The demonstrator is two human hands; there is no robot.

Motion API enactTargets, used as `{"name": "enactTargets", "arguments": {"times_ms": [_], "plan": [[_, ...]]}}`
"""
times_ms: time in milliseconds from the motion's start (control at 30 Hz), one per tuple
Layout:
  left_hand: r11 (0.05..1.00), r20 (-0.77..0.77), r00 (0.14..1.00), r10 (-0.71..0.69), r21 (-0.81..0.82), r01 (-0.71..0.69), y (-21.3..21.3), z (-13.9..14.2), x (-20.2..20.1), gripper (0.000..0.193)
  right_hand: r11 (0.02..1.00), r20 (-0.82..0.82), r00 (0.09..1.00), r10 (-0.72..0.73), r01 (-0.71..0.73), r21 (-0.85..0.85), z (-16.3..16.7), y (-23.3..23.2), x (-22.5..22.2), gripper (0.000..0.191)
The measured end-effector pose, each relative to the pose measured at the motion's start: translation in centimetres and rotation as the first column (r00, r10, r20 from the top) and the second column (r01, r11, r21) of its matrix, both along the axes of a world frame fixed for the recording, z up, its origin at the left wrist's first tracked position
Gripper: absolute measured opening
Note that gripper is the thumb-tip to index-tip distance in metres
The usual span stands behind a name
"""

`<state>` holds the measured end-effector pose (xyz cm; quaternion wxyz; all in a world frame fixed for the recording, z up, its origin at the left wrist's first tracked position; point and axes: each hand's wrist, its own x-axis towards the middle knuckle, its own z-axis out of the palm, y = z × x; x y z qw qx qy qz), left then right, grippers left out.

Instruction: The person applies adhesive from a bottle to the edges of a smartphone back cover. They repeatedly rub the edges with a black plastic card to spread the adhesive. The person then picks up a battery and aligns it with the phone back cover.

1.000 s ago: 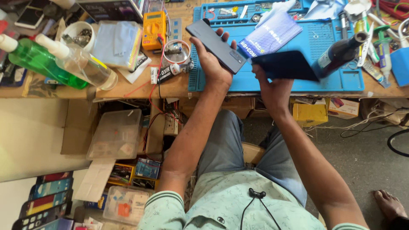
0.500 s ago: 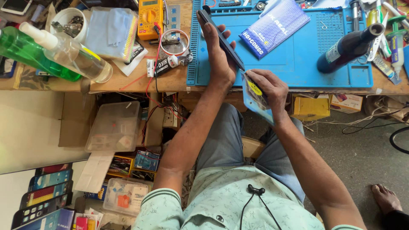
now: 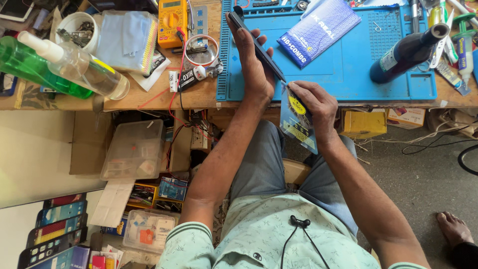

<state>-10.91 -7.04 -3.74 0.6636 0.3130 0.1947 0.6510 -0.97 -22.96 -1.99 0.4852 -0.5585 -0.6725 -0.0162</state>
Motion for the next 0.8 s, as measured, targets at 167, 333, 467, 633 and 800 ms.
{"name": "enactTargets", "arguments": {"times_ms": [167,333,467,633,800], "plan": [[1.000,-0.004,1.000,-0.008,0.006,0.008,-0.3,0.4,-0.1,0.076,1.000,0.021,1.000,-0.010,0.010,0.023,0.2,-0.1,-0.2,0.044],[1.000,-0.018,1.000,-0.009,0.007,0.009,-0.4,0.5,-0.3,0.078,1.000,0.015,1.000,0.002,-0.002,-0.005,0.2,-0.2,-0.1,0.040],[0.999,-0.068,0.997,0.019,0.040,-0.017,-0.5,0.3,-0.2,0.083,1.000,0.070,0.998,0.011,-0.012,0.010,0.1,-0.1,0.2,0.039],[0.999,-0.139,0.989,0.050,-0.011,-0.052,0.0,0.0,-0.3,0.081,1.000,0.179,0.984,0.013,-0.014,0.007,0.1,0.7,0.6,0.034],[0.990,-0.035,0.999,-0.023,-0.142,0.018,0.3,-0.1,-1.3,0.078,0.999,0.308,0.950,0.041,-0.048,0.013,0.6,1.1,0.9,0.039]]}}
